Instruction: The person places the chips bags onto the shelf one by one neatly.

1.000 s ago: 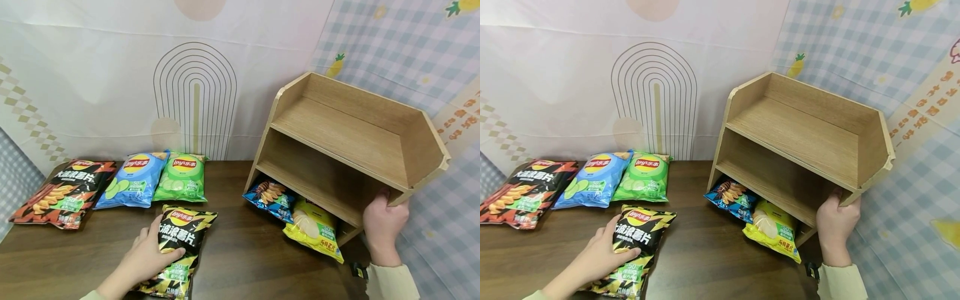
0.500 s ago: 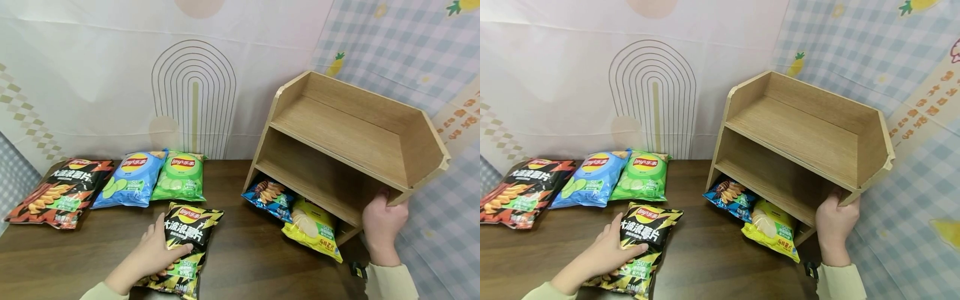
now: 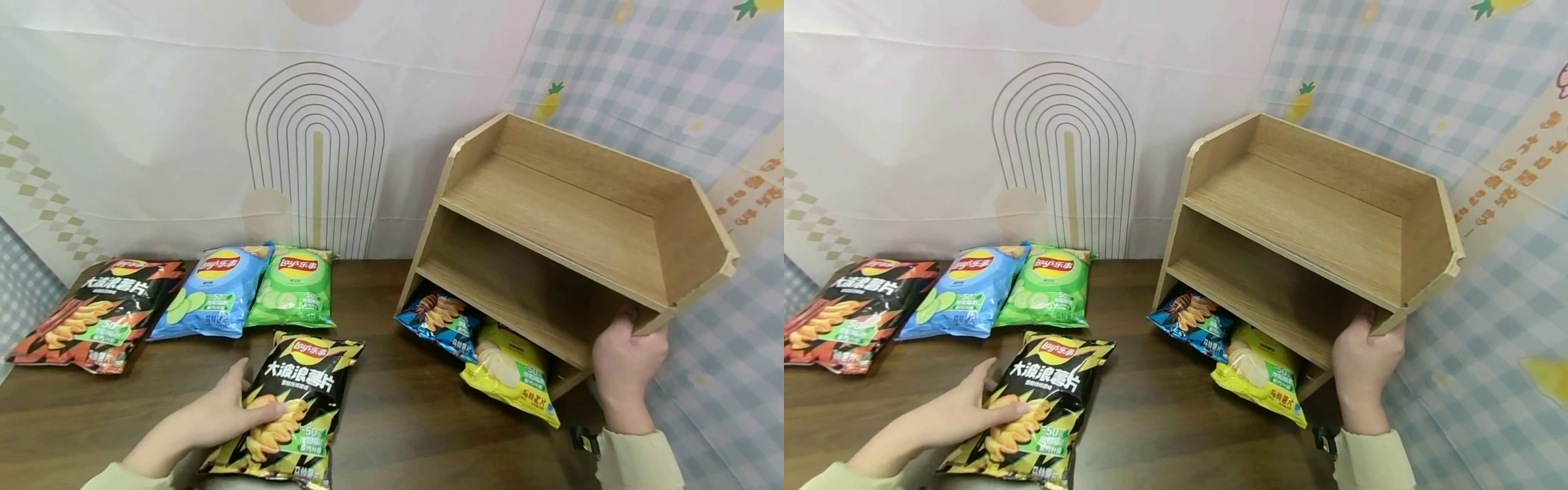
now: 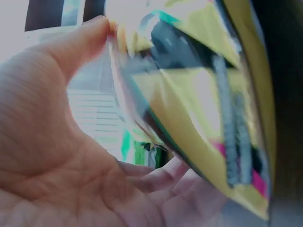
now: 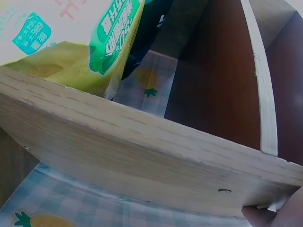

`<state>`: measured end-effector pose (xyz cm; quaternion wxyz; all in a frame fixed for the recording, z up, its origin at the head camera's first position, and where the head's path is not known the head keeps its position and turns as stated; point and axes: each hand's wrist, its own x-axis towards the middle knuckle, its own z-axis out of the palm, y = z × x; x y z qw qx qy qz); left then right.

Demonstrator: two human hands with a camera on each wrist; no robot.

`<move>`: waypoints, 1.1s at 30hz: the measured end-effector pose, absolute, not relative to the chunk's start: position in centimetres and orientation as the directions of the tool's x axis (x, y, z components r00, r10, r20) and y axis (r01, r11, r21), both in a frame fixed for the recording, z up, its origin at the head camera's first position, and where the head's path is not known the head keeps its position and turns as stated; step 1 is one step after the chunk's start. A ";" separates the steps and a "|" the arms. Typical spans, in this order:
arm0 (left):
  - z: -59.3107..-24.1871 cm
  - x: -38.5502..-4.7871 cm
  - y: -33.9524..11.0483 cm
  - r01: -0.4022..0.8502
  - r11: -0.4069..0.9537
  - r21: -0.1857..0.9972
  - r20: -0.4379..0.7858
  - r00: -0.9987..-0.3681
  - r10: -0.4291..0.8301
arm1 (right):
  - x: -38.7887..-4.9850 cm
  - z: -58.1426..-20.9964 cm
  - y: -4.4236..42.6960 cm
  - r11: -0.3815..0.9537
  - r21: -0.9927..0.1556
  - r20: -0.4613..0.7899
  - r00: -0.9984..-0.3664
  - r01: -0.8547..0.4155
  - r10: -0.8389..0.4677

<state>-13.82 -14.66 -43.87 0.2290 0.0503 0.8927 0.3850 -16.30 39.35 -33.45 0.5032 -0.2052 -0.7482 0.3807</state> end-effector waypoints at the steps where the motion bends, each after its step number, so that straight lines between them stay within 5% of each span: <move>1: -44.0 -13.8 -14.6 -0.076 0.706 0.704 -0.362 -0.894 0.264 | -16.3 -33.4 39.4 0.628 -0.775 0.597 -0.409 -0.072 0.690; 25: -44.2 -13.9 -14.0 -0.200 0.608 0.768 -0.428 -0.867 0.256 | -16.2 -33.2 39.2 0.634 -0.770 0.602 -0.415 -0.073 0.682; 33: -44.4 -13.6 -14.0 -0.161 0.552 0.818 -0.364 -0.888 0.280 | -16.2 -33.2 39.1 0.618 -0.783 0.589 -0.412 -0.075 0.696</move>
